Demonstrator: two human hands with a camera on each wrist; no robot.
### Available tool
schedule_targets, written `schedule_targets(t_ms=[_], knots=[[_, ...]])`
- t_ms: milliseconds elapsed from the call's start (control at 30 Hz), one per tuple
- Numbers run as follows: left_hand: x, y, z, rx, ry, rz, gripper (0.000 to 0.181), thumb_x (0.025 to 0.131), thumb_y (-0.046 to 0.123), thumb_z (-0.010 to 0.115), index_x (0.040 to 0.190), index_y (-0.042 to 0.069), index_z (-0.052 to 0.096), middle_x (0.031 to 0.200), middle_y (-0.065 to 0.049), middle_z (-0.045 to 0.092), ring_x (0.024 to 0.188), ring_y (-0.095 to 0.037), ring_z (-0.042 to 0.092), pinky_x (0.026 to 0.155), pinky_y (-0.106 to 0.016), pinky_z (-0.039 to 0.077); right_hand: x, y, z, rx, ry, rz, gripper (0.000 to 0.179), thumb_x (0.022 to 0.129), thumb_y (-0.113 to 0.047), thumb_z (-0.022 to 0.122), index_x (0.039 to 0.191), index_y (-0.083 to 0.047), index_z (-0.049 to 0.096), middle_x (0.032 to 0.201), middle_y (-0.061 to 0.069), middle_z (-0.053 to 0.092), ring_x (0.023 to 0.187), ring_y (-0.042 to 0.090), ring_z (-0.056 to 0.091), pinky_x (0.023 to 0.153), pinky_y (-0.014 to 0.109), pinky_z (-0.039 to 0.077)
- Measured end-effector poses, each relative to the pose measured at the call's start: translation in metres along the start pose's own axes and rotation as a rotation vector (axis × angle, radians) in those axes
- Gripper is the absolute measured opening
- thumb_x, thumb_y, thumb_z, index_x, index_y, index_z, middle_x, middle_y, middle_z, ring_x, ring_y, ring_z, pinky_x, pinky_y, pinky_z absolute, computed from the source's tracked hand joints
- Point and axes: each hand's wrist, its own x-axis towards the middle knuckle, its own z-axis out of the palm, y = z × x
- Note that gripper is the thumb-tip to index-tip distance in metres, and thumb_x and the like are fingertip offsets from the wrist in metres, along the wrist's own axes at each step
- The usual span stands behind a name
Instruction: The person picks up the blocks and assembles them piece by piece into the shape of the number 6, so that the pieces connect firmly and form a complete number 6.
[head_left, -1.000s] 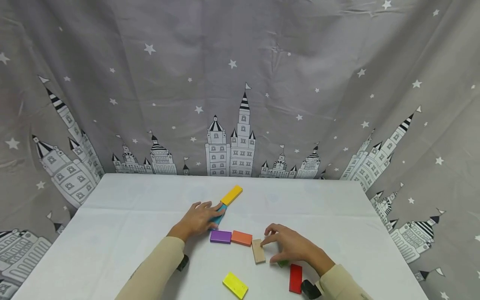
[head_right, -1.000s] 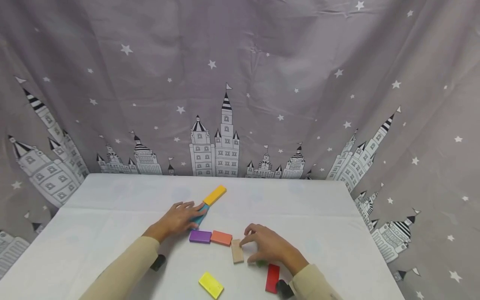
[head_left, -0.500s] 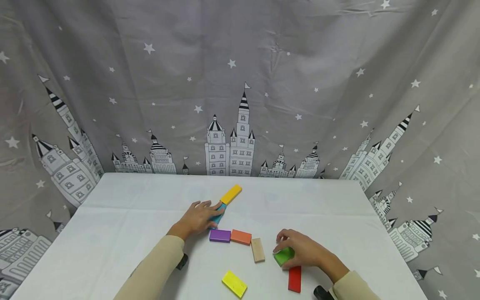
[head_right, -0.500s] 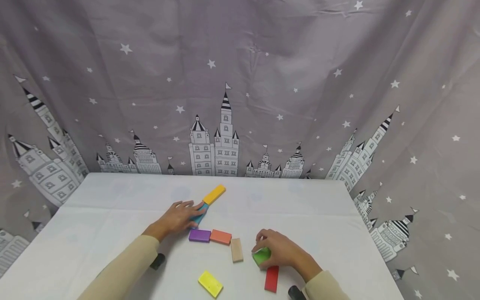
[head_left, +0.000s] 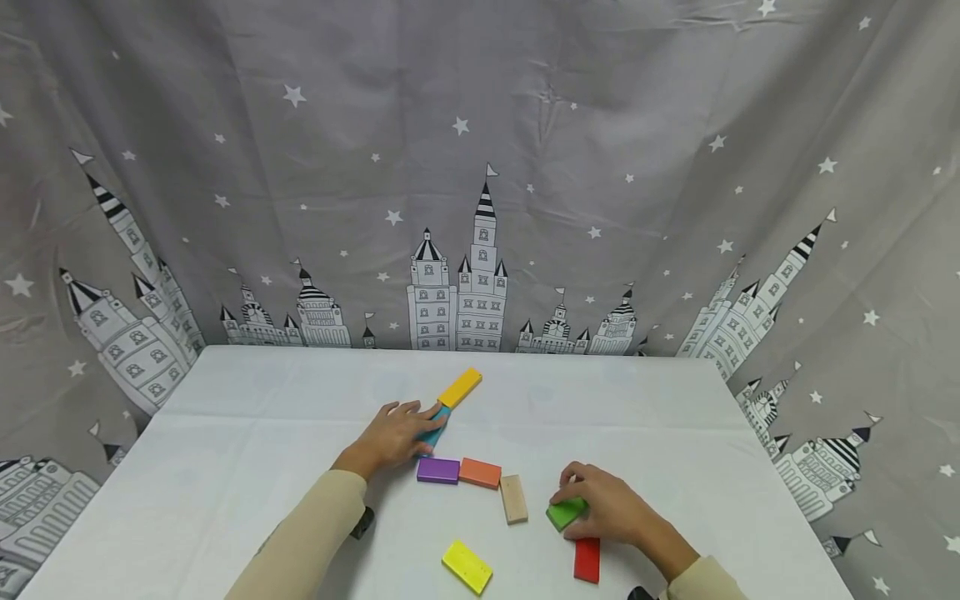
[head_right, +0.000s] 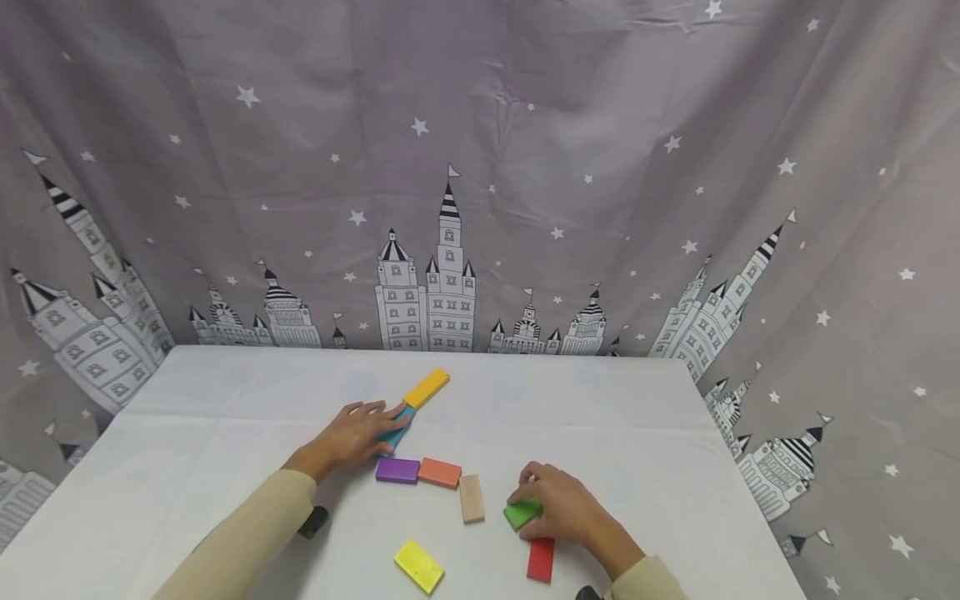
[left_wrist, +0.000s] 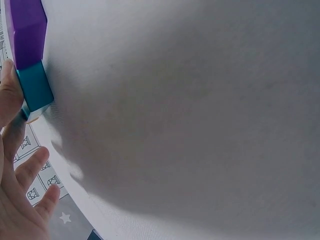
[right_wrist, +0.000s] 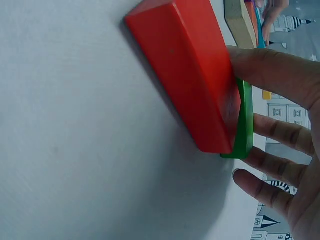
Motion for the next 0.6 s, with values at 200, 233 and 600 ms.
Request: schedule_targets(t_ms=[200, 233, 600], knots=[[-0.0017, -0.0002, -0.0005, 0.003, -0.002, 0.006, 0.060, 0.089, 0.038, 0.065, 0.144, 0.022, 0.046, 0.154, 0.000, 0.035, 0.138, -0.036, 0.033, 0.112, -0.058, 0.021, -0.0013, -0.0033, 0.0024, -0.016, 0.032, 0.023, 0.030, 0.072, -0.026, 0.082, 0.102, -0.024, 0.076, 0.104, -0.010, 0.053, 0.088, 0.008, 0.049, 0.072, 0.026, 0.047], [-0.0017, -0.0003, -0.0004, 0.002, -0.002, 0.008, 0.061, 0.089, 0.038, 0.065, 0.144, 0.022, 0.046, 0.154, 0.000, 0.035, 0.138, -0.036, 0.033, 0.112, -0.058, 0.021, -0.0013, -0.0036, 0.0027, -0.020, 0.031, 0.027, 0.030, 0.072, -0.025, 0.082, 0.102, -0.024, 0.076, 0.104, -0.010, 0.054, 0.088, 0.008, 0.049, 0.072, 0.027, 0.048], [-0.0014, 0.0004, -0.0019, -0.013, -0.005, 0.010, 0.061, 0.089, 0.038, 0.065, 0.144, 0.022, 0.046, 0.154, 0.000, 0.035, 0.139, -0.036, 0.032, 0.112, -0.059, 0.021, -0.0005, -0.0051, -0.0014, -0.045, -0.016, 0.017, 0.027, 0.077, -0.016, 0.078, 0.103, -0.023, 0.076, 0.100, -0.009, 0.058, 0.090, 0.009, 0.051, 0.077, 0.029, 0.052]])
